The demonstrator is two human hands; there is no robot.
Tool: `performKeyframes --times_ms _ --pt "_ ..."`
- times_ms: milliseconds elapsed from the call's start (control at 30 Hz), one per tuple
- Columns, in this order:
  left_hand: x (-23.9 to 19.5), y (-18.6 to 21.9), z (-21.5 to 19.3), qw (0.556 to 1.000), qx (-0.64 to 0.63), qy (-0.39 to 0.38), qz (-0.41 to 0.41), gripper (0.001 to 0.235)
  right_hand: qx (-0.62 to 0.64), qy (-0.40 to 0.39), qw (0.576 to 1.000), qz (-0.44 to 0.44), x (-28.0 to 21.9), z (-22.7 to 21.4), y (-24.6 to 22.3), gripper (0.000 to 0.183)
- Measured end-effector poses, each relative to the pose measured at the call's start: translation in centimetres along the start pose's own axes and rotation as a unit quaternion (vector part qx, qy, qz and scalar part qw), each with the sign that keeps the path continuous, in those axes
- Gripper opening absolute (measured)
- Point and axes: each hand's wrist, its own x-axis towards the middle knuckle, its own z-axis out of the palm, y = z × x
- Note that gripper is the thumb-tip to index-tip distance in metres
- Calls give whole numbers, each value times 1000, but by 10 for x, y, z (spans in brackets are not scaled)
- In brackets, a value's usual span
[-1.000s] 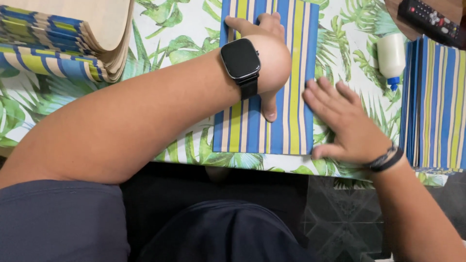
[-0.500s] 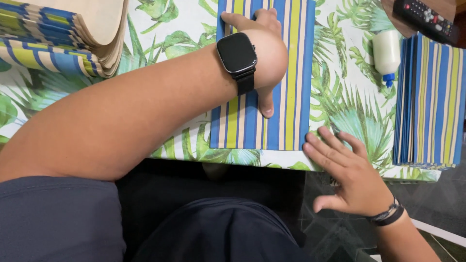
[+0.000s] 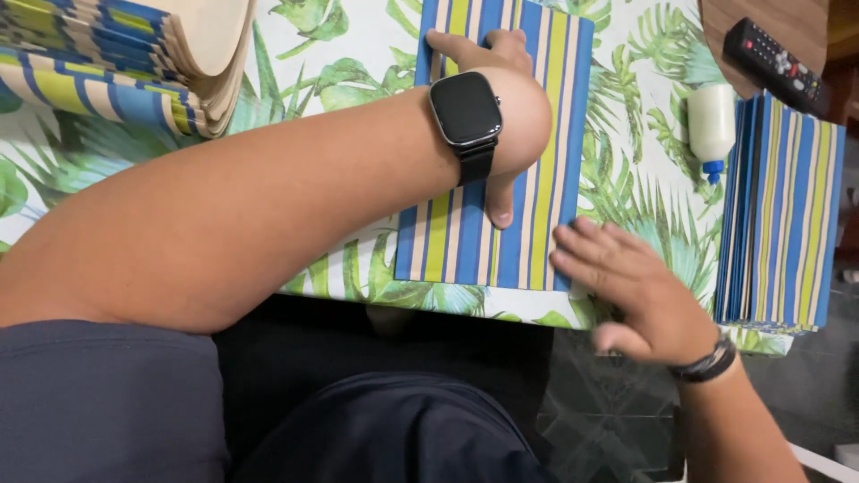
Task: Applying glue to paper sheets and folding them to create linings for a decorative tray.
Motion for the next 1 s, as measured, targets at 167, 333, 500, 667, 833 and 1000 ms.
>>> performKeyframes --times_ms 167,333,500,667,833,1000 --pt "-5 1 -1 1000 11 1 10 138 -25 16 1000 9 26 -11 32 81" --pt "-6 -1 -1 1000 17 -6 17 140 -33 27 999 33 54 -21 60 66" --pt "4 3 2 1000 15 4 15 140 -80 44 994 63 82 -32 72 51" --pt "11 4 5 1000 10 -1 13 145 -92 60 991 70 94 -36 96 49" --pt "10 6 6 1000 13 12 -8 152 -116 71 989 54 105 -40 114 50" --pt "19 10 9 1000 6 11 -19 158 -140 102 983 64 115 -40 126 45"
